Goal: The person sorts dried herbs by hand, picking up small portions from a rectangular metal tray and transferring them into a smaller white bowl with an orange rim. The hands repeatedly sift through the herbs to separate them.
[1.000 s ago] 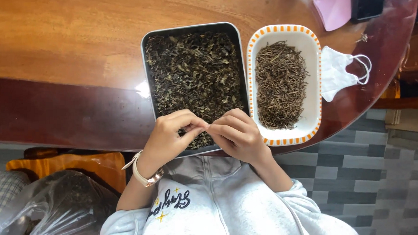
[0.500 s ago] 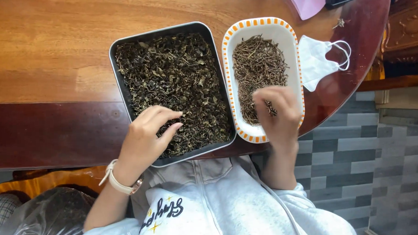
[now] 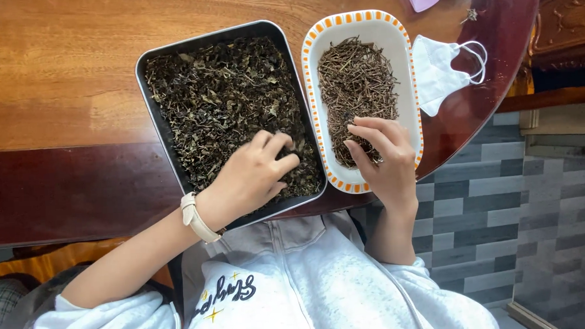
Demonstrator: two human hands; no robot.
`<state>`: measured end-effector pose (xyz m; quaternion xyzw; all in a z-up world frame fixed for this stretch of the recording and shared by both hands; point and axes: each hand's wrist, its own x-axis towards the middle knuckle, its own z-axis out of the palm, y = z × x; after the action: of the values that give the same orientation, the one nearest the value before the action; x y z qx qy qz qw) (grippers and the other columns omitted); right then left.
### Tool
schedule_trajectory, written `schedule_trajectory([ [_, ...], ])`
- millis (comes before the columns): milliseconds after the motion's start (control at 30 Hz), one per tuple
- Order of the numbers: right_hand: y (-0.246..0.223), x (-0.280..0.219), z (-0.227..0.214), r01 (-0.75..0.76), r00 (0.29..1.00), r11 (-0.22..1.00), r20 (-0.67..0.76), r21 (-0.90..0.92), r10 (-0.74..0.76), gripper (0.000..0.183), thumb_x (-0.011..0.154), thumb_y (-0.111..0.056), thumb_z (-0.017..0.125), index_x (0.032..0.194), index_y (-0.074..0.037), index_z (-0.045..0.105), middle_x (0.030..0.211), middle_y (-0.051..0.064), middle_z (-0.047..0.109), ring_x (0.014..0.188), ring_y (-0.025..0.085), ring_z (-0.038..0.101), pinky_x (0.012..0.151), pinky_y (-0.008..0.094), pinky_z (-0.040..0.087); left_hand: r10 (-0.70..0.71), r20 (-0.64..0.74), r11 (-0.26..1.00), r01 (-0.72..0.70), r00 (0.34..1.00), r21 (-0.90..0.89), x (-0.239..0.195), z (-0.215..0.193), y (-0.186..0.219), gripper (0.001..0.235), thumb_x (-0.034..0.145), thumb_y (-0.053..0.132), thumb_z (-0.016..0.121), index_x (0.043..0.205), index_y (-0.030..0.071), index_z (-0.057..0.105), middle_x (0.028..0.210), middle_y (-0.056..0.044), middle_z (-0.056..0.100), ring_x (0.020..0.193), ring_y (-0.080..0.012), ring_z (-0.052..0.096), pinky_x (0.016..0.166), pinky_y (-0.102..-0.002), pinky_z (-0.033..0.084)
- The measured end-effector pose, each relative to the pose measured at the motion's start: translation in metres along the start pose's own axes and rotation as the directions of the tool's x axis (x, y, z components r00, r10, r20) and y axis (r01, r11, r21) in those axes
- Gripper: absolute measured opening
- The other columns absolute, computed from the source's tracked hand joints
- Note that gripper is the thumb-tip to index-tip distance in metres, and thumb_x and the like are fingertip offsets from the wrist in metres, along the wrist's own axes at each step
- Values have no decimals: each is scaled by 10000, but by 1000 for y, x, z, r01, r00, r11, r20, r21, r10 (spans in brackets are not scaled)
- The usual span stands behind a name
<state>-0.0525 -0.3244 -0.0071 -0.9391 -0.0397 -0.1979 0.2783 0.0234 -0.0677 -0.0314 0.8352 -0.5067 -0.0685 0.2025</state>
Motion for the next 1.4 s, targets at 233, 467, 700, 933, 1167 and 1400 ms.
schedule_trajectory([
  [233,-11,5,5,35,999,995,31,93,-38,157,904,-89,835,1051,-121,788,1088,63,731,1011,272,702,909,398,547,-77,104,971,98,992,-216,-6,-19,-18,352,729,-36,824,1023,119,709,1031,-93,615,955,-274,705,772,-359,639],
  [467,-6,7,-3,81,996,988,-47,128,-76,101,962,-59,787,1058,-87,799,1098,102,733,1007,300,703,871,407,565,-112,-84,972,92,990,-217,-18,-68,-52,338,726,-15,834,1025,68,698,1098,-130,665,1048,-354,699,902,-453,593],
  [700,-17,8,1,143,988,973,-91,179,-128,114,915,-9,806,1009,-73,814,1056,104,756,972,301,711,861,398,569,-193,-217,964,226,957,140,-29,-74,-52,276,786,184,885,1013,219,732,1160,23,653,1027,-188,685,742,-323,619],
  [933,-29,11,3,170,985,966,-57,196,-162,87,920,-7,781,968,-72,811,1033,97,761,936,289,704,840,395,566,-19,-176,990,43,984,135,-49,-34,-54,179,905,132,751,792,224,647,835,59,593,816,-154,617,626,-262,527],
  [1167,-24,11,5,153,988,972,-9,177,-154,85,921,-16,778,984,-67,803,1053,98,763,949,307,701,867,410,558,71,-102,982,-87,992,-166,-48,-59,-36,399,888,-26,653,1239,159,690,1061,-118,728,1029,-294,683,843,-409,556],
  [1400,-25,14,8,193,980,959,14,208,-200,87,924,-38,775,996,-85,791,1044,84,756,919,307,703,844,402,547,-4,-78,970,23,997,242,-62,-47,-49,273,721,325,879,843,189,676,985,20,592,1070,-208,571,896,-350,474],
])
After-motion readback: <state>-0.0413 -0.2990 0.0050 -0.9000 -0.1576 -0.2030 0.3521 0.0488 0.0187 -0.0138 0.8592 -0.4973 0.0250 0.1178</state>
